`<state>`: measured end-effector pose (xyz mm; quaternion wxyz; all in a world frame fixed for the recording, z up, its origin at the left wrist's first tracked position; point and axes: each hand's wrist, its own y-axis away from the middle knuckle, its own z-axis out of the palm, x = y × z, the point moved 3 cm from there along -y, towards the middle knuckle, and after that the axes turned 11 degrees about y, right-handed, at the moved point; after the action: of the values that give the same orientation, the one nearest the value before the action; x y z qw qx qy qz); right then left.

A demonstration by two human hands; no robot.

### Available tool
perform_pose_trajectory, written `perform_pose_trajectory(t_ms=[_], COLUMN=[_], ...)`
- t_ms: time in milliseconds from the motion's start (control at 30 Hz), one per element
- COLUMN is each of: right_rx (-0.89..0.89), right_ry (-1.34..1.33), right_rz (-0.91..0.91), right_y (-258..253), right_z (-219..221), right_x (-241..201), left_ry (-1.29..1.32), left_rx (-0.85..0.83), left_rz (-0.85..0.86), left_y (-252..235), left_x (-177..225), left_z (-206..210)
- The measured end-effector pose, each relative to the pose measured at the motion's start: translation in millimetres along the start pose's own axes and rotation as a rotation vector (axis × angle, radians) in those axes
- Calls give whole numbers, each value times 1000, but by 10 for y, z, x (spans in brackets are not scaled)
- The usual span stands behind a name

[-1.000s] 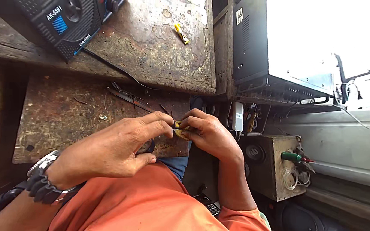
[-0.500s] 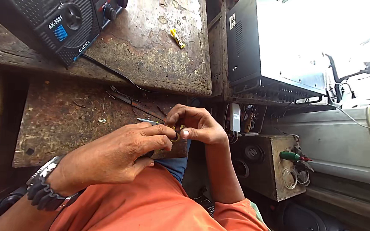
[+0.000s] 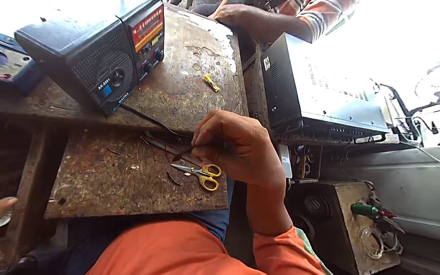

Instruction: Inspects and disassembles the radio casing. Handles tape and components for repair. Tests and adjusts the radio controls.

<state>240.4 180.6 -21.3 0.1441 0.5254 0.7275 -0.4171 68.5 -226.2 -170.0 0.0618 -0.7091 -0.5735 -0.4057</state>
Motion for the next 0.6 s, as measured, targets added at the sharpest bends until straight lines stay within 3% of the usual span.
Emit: perform_pose_trajectory(t_ms=[33, 67, 200, 267, 400, 500, 600], right_rx=[6, 20, 123, 198, 398, 522, 605], right_ry=[39, 70, 218, 236, 191, 143, 92], right_rz=[-5, -12, -18, -26, -46, -40, -34], right_y=[-53, -102, -265, -328, -357, -290, -223], right_z=[-2, -3, 53, 130, 271, 325, 346], right_x=[-15, -21, -19, 29, 238, 397, 466], left_ry=[9, 57, 132, 203, 361, 285, 259], left_rx=[4, 43, 339, 370, 373, 497, 505], left_rz=[-114, -96, 559, 696, 685, 701, 722], left_y=[-32, -51, -236, -450, -799, -888, -854], left_x=[-18, 45, 799, 1209, 1728, 1843, 1864], left_z=[-14, -21, 9, 87, 286, 288, 252])
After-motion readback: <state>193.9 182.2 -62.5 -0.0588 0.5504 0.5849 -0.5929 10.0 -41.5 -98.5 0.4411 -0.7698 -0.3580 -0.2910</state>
